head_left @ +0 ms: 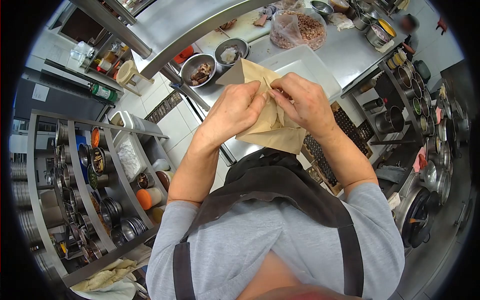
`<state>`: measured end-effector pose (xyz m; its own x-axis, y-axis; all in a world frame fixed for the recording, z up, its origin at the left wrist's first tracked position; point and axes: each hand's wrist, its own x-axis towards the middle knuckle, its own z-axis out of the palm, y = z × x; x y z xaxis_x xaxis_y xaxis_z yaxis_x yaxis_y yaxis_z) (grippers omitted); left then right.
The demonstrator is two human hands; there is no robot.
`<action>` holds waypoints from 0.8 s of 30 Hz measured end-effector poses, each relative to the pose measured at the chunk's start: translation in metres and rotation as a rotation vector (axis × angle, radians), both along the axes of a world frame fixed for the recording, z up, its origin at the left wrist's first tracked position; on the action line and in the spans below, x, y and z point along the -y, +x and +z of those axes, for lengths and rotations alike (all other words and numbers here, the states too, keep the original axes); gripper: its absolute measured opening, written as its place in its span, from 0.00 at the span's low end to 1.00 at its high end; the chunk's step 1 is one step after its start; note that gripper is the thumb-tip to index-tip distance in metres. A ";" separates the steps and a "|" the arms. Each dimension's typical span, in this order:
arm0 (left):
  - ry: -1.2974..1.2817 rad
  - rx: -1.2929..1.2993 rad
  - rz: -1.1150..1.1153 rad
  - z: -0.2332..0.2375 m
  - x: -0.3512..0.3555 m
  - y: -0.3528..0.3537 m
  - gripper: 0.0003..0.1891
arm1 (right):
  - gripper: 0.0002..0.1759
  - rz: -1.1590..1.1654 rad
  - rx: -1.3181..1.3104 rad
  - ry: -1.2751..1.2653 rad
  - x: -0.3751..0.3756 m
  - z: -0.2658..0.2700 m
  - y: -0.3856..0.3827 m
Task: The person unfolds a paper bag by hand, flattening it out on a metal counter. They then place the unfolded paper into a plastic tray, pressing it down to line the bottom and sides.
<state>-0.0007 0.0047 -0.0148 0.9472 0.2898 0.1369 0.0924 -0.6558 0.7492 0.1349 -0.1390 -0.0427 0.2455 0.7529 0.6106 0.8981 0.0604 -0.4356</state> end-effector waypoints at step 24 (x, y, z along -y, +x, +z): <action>-0.171 -0.036 -0.180 -0.007 -0.018 0.000 0.11 | 0.09 0.185 -0.817 -0.129 0.006 -0.008 0.025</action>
